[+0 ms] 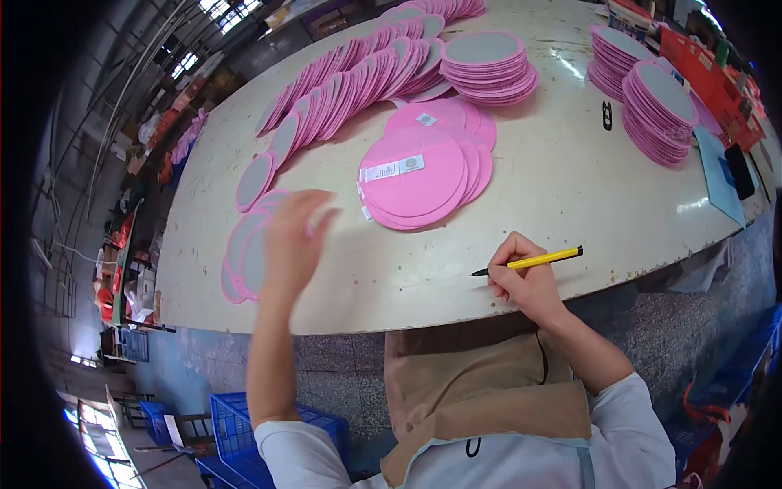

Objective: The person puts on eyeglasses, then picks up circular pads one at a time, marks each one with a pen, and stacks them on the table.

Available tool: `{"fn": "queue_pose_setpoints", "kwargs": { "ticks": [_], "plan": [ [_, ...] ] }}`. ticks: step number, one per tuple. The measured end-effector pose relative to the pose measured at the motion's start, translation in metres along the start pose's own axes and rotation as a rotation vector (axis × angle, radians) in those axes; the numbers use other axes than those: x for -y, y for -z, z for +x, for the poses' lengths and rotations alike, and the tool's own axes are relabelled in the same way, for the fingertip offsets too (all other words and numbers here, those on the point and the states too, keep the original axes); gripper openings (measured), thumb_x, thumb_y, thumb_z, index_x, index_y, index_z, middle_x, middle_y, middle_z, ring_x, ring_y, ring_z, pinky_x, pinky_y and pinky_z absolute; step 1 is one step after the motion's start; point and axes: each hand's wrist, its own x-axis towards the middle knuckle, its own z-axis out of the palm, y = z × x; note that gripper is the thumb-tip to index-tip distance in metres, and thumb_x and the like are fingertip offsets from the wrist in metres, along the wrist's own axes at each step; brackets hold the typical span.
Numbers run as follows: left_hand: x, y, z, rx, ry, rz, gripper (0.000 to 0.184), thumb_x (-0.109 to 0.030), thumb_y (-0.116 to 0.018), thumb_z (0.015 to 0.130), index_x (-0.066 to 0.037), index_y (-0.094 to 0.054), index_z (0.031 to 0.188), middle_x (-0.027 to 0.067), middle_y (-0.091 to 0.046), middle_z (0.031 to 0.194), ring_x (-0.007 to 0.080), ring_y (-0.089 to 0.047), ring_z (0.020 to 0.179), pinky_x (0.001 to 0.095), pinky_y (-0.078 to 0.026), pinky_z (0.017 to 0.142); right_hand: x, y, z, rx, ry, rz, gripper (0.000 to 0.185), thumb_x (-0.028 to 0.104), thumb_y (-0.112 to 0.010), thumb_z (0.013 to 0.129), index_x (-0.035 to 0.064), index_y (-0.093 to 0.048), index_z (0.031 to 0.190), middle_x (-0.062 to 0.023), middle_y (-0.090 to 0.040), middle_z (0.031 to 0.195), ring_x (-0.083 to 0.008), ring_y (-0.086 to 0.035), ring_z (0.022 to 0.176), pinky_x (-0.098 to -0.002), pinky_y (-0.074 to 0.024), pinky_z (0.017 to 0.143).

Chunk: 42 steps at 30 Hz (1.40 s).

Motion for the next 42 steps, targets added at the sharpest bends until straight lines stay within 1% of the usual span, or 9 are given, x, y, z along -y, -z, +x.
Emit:
{"fn": "queue_pose_setpoints", "kwargs": {
  "ticks": [5,11,16,21,25,35,36,41,42],
  "plan": [
    [-0.017,-0.075,0.004,0.047,-0.309,-0.038,0.019,-0.015,-0.071,0.082,-0.008,-0.071,0.099,0.0042,-0.069,0.104,0.022,-0.066,0.089,0.0321,-0.053,0.075,0.004,0.002,-0.003,-0.006,-0.027,-0.042,0.012,-0.005,-0.058,0.082,0.0046,-0.052,0.084,-0.0048,-0.06,0.068,-0.007,-0.049,0.05,-0.0179,-0.0398,0.047],
    [-0.022,-0.089,0.014,0.102,-0.35,0.013,0.015,-0.013,-0.069,0.081,-0.005,-0.069,0.094,0.0055,-0.068,0.104,0.0224,-0.067,0.085,0.032,-0.053,0.072,0.002,0.002,-0.003,0.002,-0.022,-0.056,0.011,-0.005,-0.058,0.082,0.0044,-0.052,0.085,-0.0051,-0.06,0.069,-0.0073,-0.05,0.05,-0.0179,-0.0402,0.048],
    [-0.03,-0.085,0.017,0.259,-0.402,0.234,0.015,-0.012,-0.071,0.079,-0.006,-0.07,0.093,0.0036,-0.07,0.104,0.0201,-0.068,0.084,0.0298,-0.055,0.073,0.003,0.0,-0.003,0.005,-0.032,-0.056,0.011,-0.005,-0.059,0.082,0.0042,-0.052,0.085,-0.0051,-0.06,0.069,-0.0077,-0.05,0.05,-0.0183,-0.0405,0.048],
    [-0.03,-0.094,0.013,0.157,-0.516,0.377,0.016,-0.007,-0.071,0.075,-0.006,-0.069,0.09,0.0038,-0.071,0.104,0.018,-0.069,0.081,0.0274,-0.054,0.068,0.002,0.002,-0.004,0.001,-0.013,-0.068,0.011,-0.005,-0.059,0.082,0.0041,-0.052,0.085,-0.005,-0.06,0.069,-0.0081,-0.05,0.05,-0.0188,-0.0405,0.049],
    [-0.019,-0.093,0.014,-0.154,-0.615,0.166,0.019,-0.006,-0.067,0.077,-0.003,-0.068,0.096,0.0072,-0.07,0.098,0.0187,-0.069,0.083,0.0282,-0.053,0.066,0.001,0.001,-0.004,0.006,-0.01,-0.041,0.011,-0.005,-0.058,0.082,0.0041,-0.052,0.085,-0.0051,-0.06,0.07,-0.0081,-0.05,0.051,-0.0189,-0.0399,0.048],
    [-0.049,-0.036,0.03,-0.448,-0.648,0.277,0.027,-0.005,-0.067,0.078,-0.003,-0.068,0.105,0.0068,-0.071,0.102,0.0202,-0.066,0.074,0.0279,-0.052,0.064,-0.006,0.005,-0.002,0.001,0.055,0.026,0.011,-0.004,-0.059,0.083,0.0032,-0.052,0.089,-0.0073,-0.061,0.069,-0.0079,-0.047,0.047,-0.017,-0.0402,0.046],
    [-0.054,-0.028,0.029,-0.441,-0.65,0.272,0.027,-0.005,-0.067,0.078,-0.003,-0.068,0.105,0.0068,-0.071,0.102,0.0202,-0.066,0.074,0.0279,-0.052,0.064,-0.007,0.005,-0.005,-0.005,0.05,0.029,0.011,-0.004,-0.059,0.083,0.0032,-0.052,0.089,-0.0073,-0.061,0.069,-0.0079,-0.047,0.047,-0.017,-0.0402,0.046],
    [-0.081,0.001,0.016,-0.288,-0.368,-0.131,0.021,-0.003,-0.065,0.081,-0.001,-0.07,0.101,0.0073,-0.072,0.096,0.0177,-0.061,0.068,0.0269,-0.05,0.063,-0.002,0.003,-0.017,-0.008,0.129,0.263,0.014,-0.005,-0.058,0.081,0.0028,-0.052,0.09,-0.008,-0.06,0.071,-0.009,-0.048,0.05,-0.0179,-0.0417,0.048],
    [-0.085,0.003,0.013,-0.138,-0.252,-0.254,0.019,-0.003,-0.065,0.081,0.0,-0.071,0.099,0.0073,-0.072,0.092,0.0167,-0.06,0.066,0.0266,-0.05,0.062,0.004,0.0,-0.021,0.015,0.228,0.181,0.014,-0.005,-0.058,0.08,0.003,-0.052,0.089,-0.0078,-0.06,0.071,-0.009,-0.048,0.051,-0.018,-0.0412,0.049]
  ]
}}
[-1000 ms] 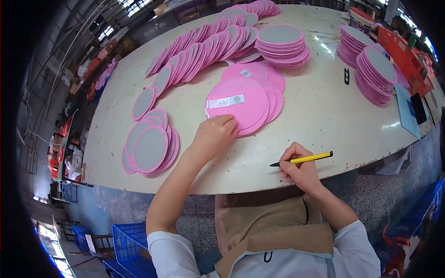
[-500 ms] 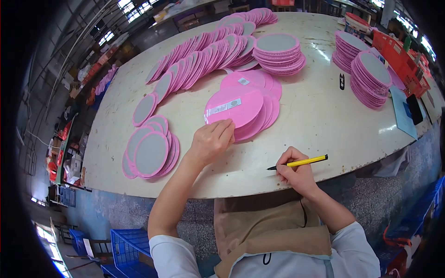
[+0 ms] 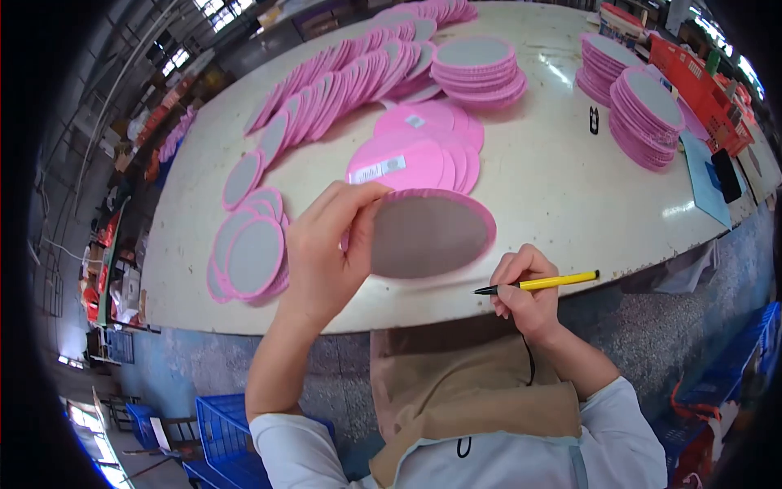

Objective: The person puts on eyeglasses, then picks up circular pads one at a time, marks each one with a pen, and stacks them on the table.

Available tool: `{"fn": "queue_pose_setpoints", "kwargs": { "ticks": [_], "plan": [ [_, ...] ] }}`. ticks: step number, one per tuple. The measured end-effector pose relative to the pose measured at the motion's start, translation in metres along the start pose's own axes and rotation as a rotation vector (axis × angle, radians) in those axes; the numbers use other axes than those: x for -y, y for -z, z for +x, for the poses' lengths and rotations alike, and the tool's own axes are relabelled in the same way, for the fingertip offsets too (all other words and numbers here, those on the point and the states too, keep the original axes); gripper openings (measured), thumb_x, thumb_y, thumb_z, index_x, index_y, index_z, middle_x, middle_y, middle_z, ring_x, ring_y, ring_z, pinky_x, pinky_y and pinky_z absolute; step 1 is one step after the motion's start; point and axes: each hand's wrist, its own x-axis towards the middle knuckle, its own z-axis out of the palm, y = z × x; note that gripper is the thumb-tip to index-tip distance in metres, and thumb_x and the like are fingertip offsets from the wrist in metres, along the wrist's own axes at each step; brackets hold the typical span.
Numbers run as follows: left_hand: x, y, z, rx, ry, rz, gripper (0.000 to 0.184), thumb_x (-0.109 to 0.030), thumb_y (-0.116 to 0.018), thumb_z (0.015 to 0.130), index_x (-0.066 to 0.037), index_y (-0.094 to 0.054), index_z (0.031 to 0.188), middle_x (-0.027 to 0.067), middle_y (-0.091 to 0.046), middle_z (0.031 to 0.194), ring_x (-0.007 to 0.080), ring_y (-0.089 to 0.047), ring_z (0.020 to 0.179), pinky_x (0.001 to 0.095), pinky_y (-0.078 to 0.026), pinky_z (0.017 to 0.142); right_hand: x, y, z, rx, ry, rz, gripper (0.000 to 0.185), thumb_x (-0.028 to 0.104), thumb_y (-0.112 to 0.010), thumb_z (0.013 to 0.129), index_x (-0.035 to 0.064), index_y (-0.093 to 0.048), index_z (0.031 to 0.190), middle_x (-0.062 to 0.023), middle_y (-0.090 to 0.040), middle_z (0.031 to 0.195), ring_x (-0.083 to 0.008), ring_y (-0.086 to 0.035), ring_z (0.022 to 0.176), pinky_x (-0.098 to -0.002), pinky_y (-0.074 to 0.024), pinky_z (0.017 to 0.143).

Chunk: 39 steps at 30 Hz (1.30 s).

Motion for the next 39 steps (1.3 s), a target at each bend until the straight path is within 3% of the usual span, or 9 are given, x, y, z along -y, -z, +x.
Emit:
{"fn": "queue_pose_setpoints", "kwargs": {
  "ticks": [3,6,8,13,29,34,36,39],
  "plan": [
    [-0.01,-0.005,-0.005,0.347,0.419,-0.395,0.016,-0.003,-0.064,0.083,0.002,-0.073,0.096,0.0074,-0.071,0.082,0.0138,-0.057,0.063,0.0258,-0.048,0.06,0.01,-0.015,0.001,0.131,0.29,-0.235,0.015,-0.006,-0.058,0.078,0.0034,-0.053,0.088,-0.0071,-0.059,0.072,-0.0091,-0.048,0.054,-0.0184,-0.0399,0.051],
    [-0.013,-0.027,-0.026,0.561,0.565,-0.482,0.015,-0.004,-0.064,0.084,0.004,-0.073,0.093,0.0071,-0.07,0.078,0.0116,-0.056,0.062,0.0245,-0.047,0.058,0.005,-0.019,0.01,0.128,0.279,-0.46,0.013,-0.005,-0.06,0.077,0.0044,-0.055,0.085,-0.0042,-0.058,0.074,-0.0084,-0.046,0.057,-0.0185,-0.0367,0.052],
    [-0.01,-0.041,-0.038,0.768,0.682,-0.548,0.015,-0.005,-0.063,0.085,0.005,-0.074,0.091,0.0067,-0.069,0.073,0.0095,-0.055,0.061,0.0232,-0.046,0.057,-0.002,-0.02,0.012,0.056,0.058,-0.524,0.012,-0.003,-0.063,0.076,0.0052,-0.056,0.081,-0.0008,-0.056,0.07,-0.007,-0.042,0.055,-0.0179,-0.0336,0.051],
    [-0.002,-0.057,-0.059,0.779,0.862,-0.706,0.017,-0.007,-0.064,0.085,0.004,-0.074,0.092,0.0053,-0.068,0.072,0.0084,-0.053,0.06,0.0214,-0.045,0.055,-0.013,-0.017,0.008,0.056,-0.065,-0.562,0.012,-0.003,-0.064,0.075,0.0045,-0.055,0.076,0.0005,-0.053,0.065,-0.0075,-0.04,0.053,-0.0199,-0.0345,0.05],
    [0.005,-0.059,-0.062,0.835,0.857,-0.774,0.016,-0.003,-0.064,0.088,0.005,-0.074,0.097,0.0043,-0.069,0.076,0.0067,-0.055,0.063,0.0177,-0.046,0.058,-0.014,-0.013,0.008,0.185,-0.027,-0.712,0.013,-0.003,-0.063,0.073,0.0052,-0.053,0.074,0.0003,-0.052,0.062,-0.0081,-0.04,0.052,-0.0209,-0.0338,0.05],
    [0.008,-0.055,-0.063,0.743,0.802,-0.77,0.018,-0.006,-0.06,0.085,0.002,-0.074,0.094,0.004,-0.067,0.075,0.0082,-0.054,0.063,0.0204,-0.045,0.058,-0.023,-0.006,0.012,0.145,0.068,-0.592,0.011,-0.002,-0.061,0.077,0.0048,-0.053,0.075,-0.0018,-0.055,0.065,-0.0074,-0.04,0.049,-0.019,-0.032,0.046],
    [0.019,-0.042,-0.056,0.701,0.768,-0.735,0.018,-0.005,-0.06,0.085,0.002,-0.074,0.095,0.0037,-0.068,0.075,0.0081,-0.054,0.063,0.0205,-0.046,0.059,-0.018,0.0,0.013,0.063,-0.048,-0.354,0.011,-0.004,-0.059,0.078,0.0048,-0.052,0.078,-0.0035,-0.057,0.066,-0.0076,-0.042,0.048,-0.0188,-0.0331,0.044],
    [0.047,0.006,-0.038,0.464,0.785,-0.542,0.019,-0.004,-0.058,0.085,-0.001,-0.073,0.095,0.0031,-0.068,0.076,0.0092,-0.055,0.064,0.0215,-0.046,0.06,-0.013,0.004,0.015,-0.01,-0.152,-0.104,0.012,-0.005,-0.058,0.079,0.0048,-0.051,0.081,-0.0052,-0.058,0.067,-0.0079,-0.043,0.046,-0.0185,-0.0341,0.043]
  ]
}}
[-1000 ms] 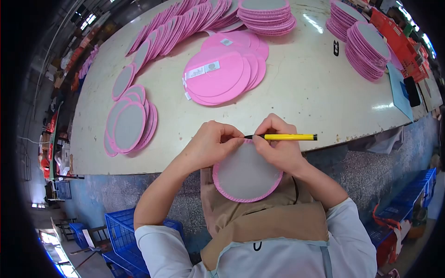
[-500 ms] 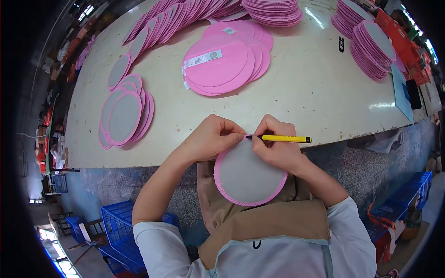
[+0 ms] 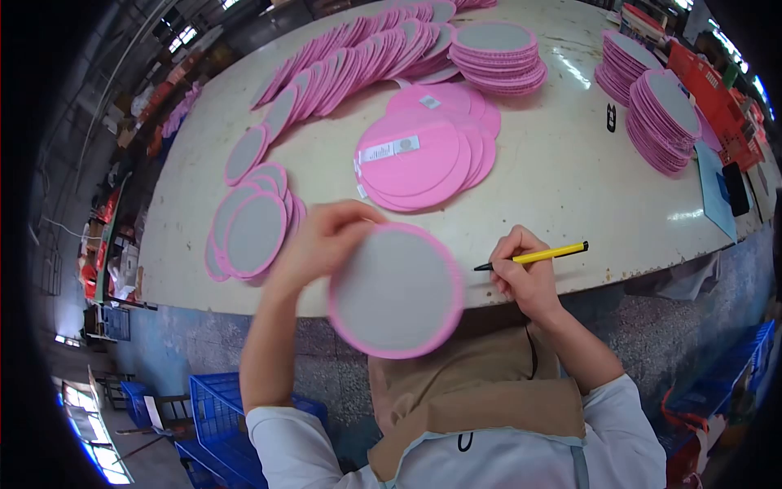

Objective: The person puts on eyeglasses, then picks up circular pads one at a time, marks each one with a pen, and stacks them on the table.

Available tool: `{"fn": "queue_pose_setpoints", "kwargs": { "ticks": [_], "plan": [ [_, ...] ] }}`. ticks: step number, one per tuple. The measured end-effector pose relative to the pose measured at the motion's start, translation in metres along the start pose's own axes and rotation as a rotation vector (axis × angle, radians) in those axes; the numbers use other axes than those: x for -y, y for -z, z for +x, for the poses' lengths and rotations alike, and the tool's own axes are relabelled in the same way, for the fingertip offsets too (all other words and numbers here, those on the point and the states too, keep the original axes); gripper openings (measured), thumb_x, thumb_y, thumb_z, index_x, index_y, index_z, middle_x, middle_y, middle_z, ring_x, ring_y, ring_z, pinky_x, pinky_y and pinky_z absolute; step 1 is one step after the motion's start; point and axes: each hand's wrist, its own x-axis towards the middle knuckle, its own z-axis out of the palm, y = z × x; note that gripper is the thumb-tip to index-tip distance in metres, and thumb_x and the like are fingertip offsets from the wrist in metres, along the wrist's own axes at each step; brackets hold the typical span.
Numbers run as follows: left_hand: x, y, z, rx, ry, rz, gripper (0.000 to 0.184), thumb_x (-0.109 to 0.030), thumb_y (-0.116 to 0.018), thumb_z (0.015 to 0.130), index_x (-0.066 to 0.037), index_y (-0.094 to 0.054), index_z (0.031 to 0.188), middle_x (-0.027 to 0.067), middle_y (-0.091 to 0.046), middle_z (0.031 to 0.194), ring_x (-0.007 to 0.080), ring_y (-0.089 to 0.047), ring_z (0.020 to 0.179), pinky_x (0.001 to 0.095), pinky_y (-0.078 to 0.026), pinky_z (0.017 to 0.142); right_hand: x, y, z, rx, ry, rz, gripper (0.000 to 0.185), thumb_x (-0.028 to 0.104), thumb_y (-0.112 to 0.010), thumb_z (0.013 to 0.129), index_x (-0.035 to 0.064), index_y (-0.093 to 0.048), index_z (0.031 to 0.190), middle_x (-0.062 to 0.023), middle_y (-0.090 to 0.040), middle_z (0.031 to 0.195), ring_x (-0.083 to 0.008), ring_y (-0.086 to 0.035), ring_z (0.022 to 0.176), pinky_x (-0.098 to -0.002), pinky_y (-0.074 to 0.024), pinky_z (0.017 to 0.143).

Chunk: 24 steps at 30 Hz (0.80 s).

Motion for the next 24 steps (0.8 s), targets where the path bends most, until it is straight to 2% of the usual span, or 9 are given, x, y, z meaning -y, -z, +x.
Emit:
{"fn": "queue_pose_setpoints", "kwargs": {
  "ticks": [4,6,7,9,11,14,17,19,24],
  "plan": [
    [-0.007,0.097,-0.006,-0.415,-0.055,0.491,0.021,-0.002,-0.059,0.082,-0.002,-0.072,0.097,0.0055,-0.07,0.087,0.0175,-0.062,0.077,0.0289,-0.05,0.076,0.003,-0.001,-0.001,0.046,-0.071,-0.031,0.012,-0.006,-0.056,0.079,0.0056,-0.052,0.082,-0.003,-0.059,0.067,-0.0072,-0.048,0.052,-0.0189,-0.04,0.05],
    [0.003,0.118,-0.006,-0.796,-0.074,0.809,0.021,-0.002,-0.059,0.083,-0.003,-0.071,0.101,0.0073,-0.071,0.098,0.0218,-0.064,0.086,0.0307,-0.05,0.08,0.001,-0.001,-0.002,0.044,-0.062,-0.03,0.012,-0.006,-0.057,0.079,0.0056,-0.052,0.082,-0.003,-0.059,0.067,-0.0072,-0.048,0.052,-0.019,-0.0398,0.05],
    [0.005,0.116,-0.004,-0.798,-0.08,0.813,0.021,-0.002,-0.059,0.083,-0.003,-0.071,0.101,0.0073,-0.071,0.098,0.0218,-0.064,0.086,0.0307,-0.05,0.08,0.0,-0.001,-0.002,0.048,-0.061,-0.037,0.012,-0.005,-0.057,0.079,0.0055,-0.052,0.082,-0.003,-0.058,0.067,-0.0073,-0.047,0.052,-0.019,-0.0397,0.05],
    [0.008,0.103,0.004,-0.737,-0.29,0.724,0.021,-0.003,-0.061,0.084,-0.003,-0.07,0.103,0.0071,-0.07,0.104,0.0236,-0.065,0.092,0.0319,-0.05,0.082,-0.001,-0.002,-0.001,0.054,-0.058,-0.053,0.012,-0.005,-0.057,0.079,0.0055,-0.052,0.082,-0.0029,-0.058,0.067,-0.0073,-0.047,0.052,-0.0191,-0.0393,0.05],
    [0.016,0.06,0.017,-0.605,-0.318,0.526,0.019,-0.002,-0.063,0.083,-0.003,-0.071,0.101,0.0065,-0.07,0.106,0.0232,-0.065,0.092,0.0317,-0.05,0.082,-0.001,-0.002,-0.002,0.055,-0.055,-0.061,0.012,-0.005,-0.058,0.079,0.0055,-0.052,0.082,-0.0029,-0.058,0.067,-0.0073,-0.047,0.052,-0.019,-0.039,0.05],
    [0.037,0.006,0.043,-0.419,-0.51,0.711,0.014,-0.008,-0.068,0.084,-0.005,-0.072,0.096,0.0057,-0.07,0.108,0.0248,-0.066,0.095,0.0335,-0.052,0.081,0.001,-0.001,-0.002,0.076,-0.055,-0.101,0.012,-0.005,-0.058,0.079,0.0056,-0.053,0.082,-0.0028,-0.058,0.067,-0.0073,-0.047,0.052,-0.019,-0.0382,0.05],
    [0.044,-0.029,0.054,-0.366,-0.568,0.68,0.017,-0.013,-0.068,0.084,-0.008,-0.072,0.1,0.0061,-0.07,0.108,0.0254,-0.066,0.096,0.0351,-0.053,0.08,0.002,-0.001,-0.004,0.069,-0.061,-0.098,0.013,-0.005,-0.059,0.079,0.0056,-0.053,0.082,-0.0025,-0.057,0.067,-0.0072,-0.047,0.052,-0.0189,-0.0375,0.05],
    [0.043,-0.039,0.06,-0.327,-0.666,0.726,0.014,-0.007,-0.073,0.078,-0.004,-0.072,0.092,0.006,-0.071,0.106,0.024,-0.068,0.085,0.0332,-0.055,0.073,0.002,-0.001,-0.003,0.057,-0.065,-0.083,0.013,-0.005,-0.059,0.079,0.0057,-0.053,0.082,-0.0022,-0.057,0.067,-0.0071,-0.047,0.052,-0.0188,-0.0369,0.05],
    [0.031,-0.037,0.063,-0.165,-0.557,0.943,0.015,-0.016,-0.067,0.083,-0.003,-0.066,0.09,0.0078,-0.068,0.095,0.0251,-0.065,0.077,0.0342,-0.053,0.068,-0.002,-0.001,-0.003,0.059,-0.076,-0.088,0.013,-0.005,-0.06,0.079,0.0057,-0.053,0.082,-0.0021,-0.056,0.067,-0.007,-0.047,0.053,-0.0187,-0.0364,0.05]
  ]
}}
